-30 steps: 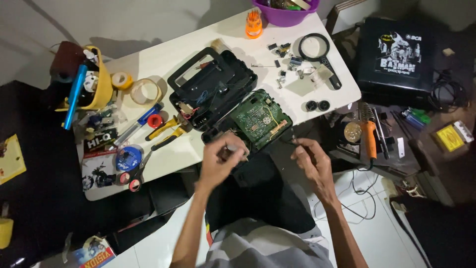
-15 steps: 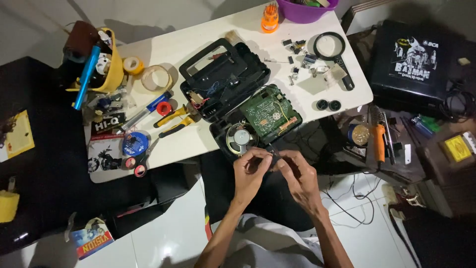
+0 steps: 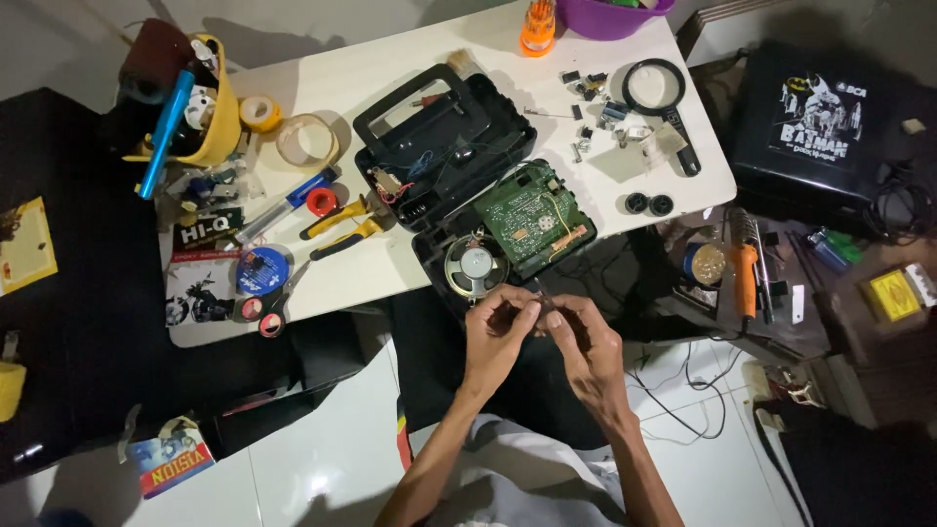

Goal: Soldering wires and electronic components onto a circuit board inside a portable device housing.

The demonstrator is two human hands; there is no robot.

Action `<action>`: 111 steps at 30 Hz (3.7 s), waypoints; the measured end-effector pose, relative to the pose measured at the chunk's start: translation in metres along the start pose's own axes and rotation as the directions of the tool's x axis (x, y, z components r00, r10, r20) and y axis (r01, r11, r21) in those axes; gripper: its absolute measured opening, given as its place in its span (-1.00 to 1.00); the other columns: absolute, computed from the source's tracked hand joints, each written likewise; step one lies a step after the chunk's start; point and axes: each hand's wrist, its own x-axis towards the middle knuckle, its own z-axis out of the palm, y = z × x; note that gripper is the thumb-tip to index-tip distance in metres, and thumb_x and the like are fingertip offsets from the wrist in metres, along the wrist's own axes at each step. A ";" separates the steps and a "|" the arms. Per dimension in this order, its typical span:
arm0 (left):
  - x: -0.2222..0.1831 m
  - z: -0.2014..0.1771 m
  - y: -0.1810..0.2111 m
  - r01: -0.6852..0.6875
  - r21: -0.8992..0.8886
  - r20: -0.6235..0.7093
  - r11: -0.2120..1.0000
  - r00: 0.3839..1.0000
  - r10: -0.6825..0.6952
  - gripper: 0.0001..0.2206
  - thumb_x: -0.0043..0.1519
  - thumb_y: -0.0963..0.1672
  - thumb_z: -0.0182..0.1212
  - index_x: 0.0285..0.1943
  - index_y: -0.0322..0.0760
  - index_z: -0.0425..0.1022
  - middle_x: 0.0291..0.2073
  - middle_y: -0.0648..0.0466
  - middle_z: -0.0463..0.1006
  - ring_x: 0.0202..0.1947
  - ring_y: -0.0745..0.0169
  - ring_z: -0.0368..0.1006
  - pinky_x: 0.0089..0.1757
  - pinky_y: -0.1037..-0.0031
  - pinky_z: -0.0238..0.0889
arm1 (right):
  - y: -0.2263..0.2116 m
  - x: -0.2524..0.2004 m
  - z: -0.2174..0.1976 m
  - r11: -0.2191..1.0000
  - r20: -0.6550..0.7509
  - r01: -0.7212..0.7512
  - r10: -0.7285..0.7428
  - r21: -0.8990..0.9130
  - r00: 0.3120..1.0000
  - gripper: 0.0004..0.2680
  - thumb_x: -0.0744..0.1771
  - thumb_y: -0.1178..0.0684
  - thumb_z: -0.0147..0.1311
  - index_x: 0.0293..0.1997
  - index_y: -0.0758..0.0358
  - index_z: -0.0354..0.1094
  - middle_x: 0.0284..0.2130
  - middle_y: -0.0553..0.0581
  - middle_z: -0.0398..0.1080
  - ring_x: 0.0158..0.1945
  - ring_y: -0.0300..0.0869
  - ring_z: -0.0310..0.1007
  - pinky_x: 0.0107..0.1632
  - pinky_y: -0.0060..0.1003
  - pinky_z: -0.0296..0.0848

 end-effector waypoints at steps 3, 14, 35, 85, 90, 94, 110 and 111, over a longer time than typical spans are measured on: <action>0.001 -0.002 0.001 0.009 -0.031 0.002 0.999 1.000 -0.009 -0.92 0.23 -0.22 0.30 -0.20 -0.45 0.61 -0.43 -0.07 0.60 -0.34 0.30 0.51 -0.35 0.50 0.48 | -0.003 0.000 0.000 1.000 -0.015 -0.001 0.000 -0.015 1.000 -0.85 0.41 0.09 0.00 -0.02 0.32 0.44 -0.47 0.31 0.56 -0.39 0.04 0.59 -0.28 -0.04 0.55; 0.001 -0.007 0.013 -0.023 -0.009 0.015 1.000 1.000 0.023 -0.91 0.27 -0.21 0.28 -0.18 -0.45 0.60 -0.50 -0.07 0.57 -0.49 0.31 0.49 -0.55 0.57 0.39 | 0.006 0.001 -0.001 0.973 0.016 -0.017 0.014 0.230 1.000 -0.82 0.42 0.18 -0.10 0.05 0.47 0.38 -0.46 0.33 0.52 -0.58 -0.18 0.25 -0.44 -0.27 0.35; 0.003 0.026 0.064 -0.211 -0.001 0.138 0.978 0.968 0.209 -0.91 0.23 -0.22 0.35 -0.17 -0.42 0.68 -0.41 -0.07 0.61 -0.34 0.34 0.49 -0.31 0.51 0.37 | 0.006 -0.006 -0.029 0.432 0.283 -0.352 0.217 0.830 0.934 -0.83 0.41 0.12 -0.14 0.10 0.37 0.18 -0.59 0.34 0.30 -0.73 -0.37 -0.04 -0.69 -0.48 -0.01; 0.077 0.168 -0.008 -0.143 0.159 0.504 0.977 0.862 0.044 -0.80 0.27 -0.15 0.36 0.00 -0.39 0.66 -0.26 -0.12 0.69 -0.21 0.28 0.58 -0.14 0.39 0.45 | 0.066 0.031 -0.088 0.676 -0.499 0.158 0.345 0.719 0.795 -0.78 0.39 0.16 0.07 0.17 0.34 0.31 -0.26 0.24 0.45 -0.38 -0.21 0.45 -0.34 -0.35 0.54; 0.076 0.171 -0.003 -0.115 0.145 0.495 0.983 0.868 0.029 -0.78 0.31 -0.14 0.30 0.06 -0.40 0.63 -0.23 -0.14 0.69 -0.24 0.31 0.57 -0.13 0.37 0.44 | 0.059 0.028 -0.090 0.682 -0.485 0.114 0.382 0.722 0.786 -0.76 0.38 0.11 0.10 0.17 0.33 0.32 -0.25 0.23 0.47 -0.37 -0.18 0.48 -0.33 -0.32 0.59; 0.082 0.173 -0.005 -0.042 0.123 0.467 0.992 0.884 -0.021 -0.81 0.31 -0.17 0.27 0.01 -0.43 0.62 -0.31 -0.13 0.68 -0.44 0.39 0.52 -0.53 0.66 0.36 | 0.049 0.027 -0.091 0.665 -0.469 0.115 0.382 0.737 0.796 -0.77 0.38 0.12 0.09 0.15 0.35 0.33 -0.28 0.23 0.43 -0.39 -0.20 0.41 -0.36 -0.35 0.49; 0.088 0.155 -0.019 0.126 0.084 0.441 0.988 0.885 -0.150 -0.81 0.31 -0.13 0.30 -0.10 -0.44 0.64 -0.30 -0.10 0.68 -0.41 0.34 0.54 -0.56 0.66 0.31 | 0.044 0.022 -0.084 0.589 -0.382 0.135 0.317 0.797 0.868 -0.77 0.42 0.11 -0.04 0.17 0.42 0.26 -0.37 0.26 0.36 -0.49 -0.28 0.09 -0.37 -0.34 0.16; 0.088 0.154 -0.019 0.126 0.084 0.440 0.988 0.885 -0.150 -0.81 0.31 -0.13 0.30 -0.10 -0.44 0.64 -0.30 -0.10 0.68 -0.41 0.34 0.54 -0.56 0.66 0.31 | 0.045 0.022 -0.083 0.589 -0.381 0.135 0.317 0.797 0.869 -0.77 0.42 0.11 -0.04 0.17 0.42 0.26 -0.37 0.26 0.36 -0.49 -0.28 0.09 -0.37 -0.34 0.16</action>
